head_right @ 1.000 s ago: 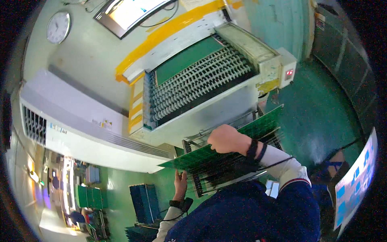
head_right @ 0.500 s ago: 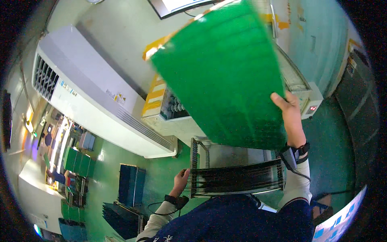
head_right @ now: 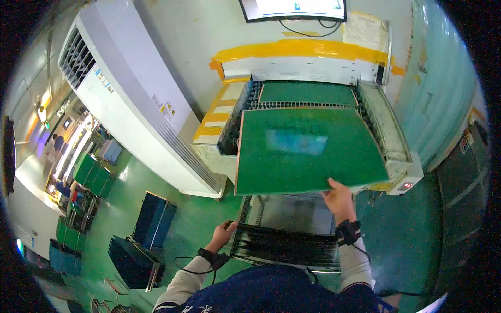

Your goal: Manually transferring green circuit board panels from a metal storage rack onto the conveyor of a processing machine.

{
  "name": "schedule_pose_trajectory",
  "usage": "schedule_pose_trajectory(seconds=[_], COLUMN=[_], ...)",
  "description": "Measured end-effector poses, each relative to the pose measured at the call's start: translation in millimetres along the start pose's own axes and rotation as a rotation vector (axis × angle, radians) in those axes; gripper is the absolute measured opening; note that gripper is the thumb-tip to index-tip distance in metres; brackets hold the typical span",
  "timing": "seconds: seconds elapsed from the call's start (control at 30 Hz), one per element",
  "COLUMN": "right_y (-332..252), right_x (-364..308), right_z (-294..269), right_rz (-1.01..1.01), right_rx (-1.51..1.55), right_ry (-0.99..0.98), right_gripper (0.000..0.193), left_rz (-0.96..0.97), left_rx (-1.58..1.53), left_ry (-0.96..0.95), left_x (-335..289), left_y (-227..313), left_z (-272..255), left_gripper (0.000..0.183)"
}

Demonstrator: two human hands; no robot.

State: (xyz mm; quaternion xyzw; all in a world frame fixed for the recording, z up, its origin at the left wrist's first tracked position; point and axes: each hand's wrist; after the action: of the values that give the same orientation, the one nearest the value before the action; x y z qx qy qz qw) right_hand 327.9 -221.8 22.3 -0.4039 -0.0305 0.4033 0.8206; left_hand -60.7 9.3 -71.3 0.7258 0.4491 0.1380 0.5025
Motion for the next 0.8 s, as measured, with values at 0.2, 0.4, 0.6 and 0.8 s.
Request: schedule_pose_trajectory(seconds=[0.2, 0.4, 0.6, 0.8], right_y=[42, 48, 57, 46], right_x=[34, 43, 56, 79], right_z=[-22, -3, 8, 6], right_rz=[0.086, 0.266, 0.175, 0.127], right_rx=[-0.048, -0.16, -0.17, -0.181], right_ry=[0.03, -0.003, 0.016, -0.001], right_gripper=[0.02, 0.024, 0.03, 0.03], left_rz=[-0.058, -0.015, -0.05, -0.153], left_rx=[0.018, -0.009, -0.039, -0.076], left_ry=[-0.054, 0.032, 0.02, -0.007], left_x=[-4, -1, 1, -3], left_y=[23, 7, 8, 23], left_z=[0, 2, 4, 1], left_gripper=[0.074, 0.071, 0.073, 0.075])
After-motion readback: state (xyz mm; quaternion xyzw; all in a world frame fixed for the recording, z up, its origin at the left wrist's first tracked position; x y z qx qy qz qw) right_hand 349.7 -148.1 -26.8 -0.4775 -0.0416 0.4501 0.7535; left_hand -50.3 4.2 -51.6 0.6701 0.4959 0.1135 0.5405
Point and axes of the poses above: each hand's wrist, its own x-axis towards the middle knuckle, its own z-axis out of the palm, y = z × x, and after that the axes turned 11 degrees about -x, right-handed
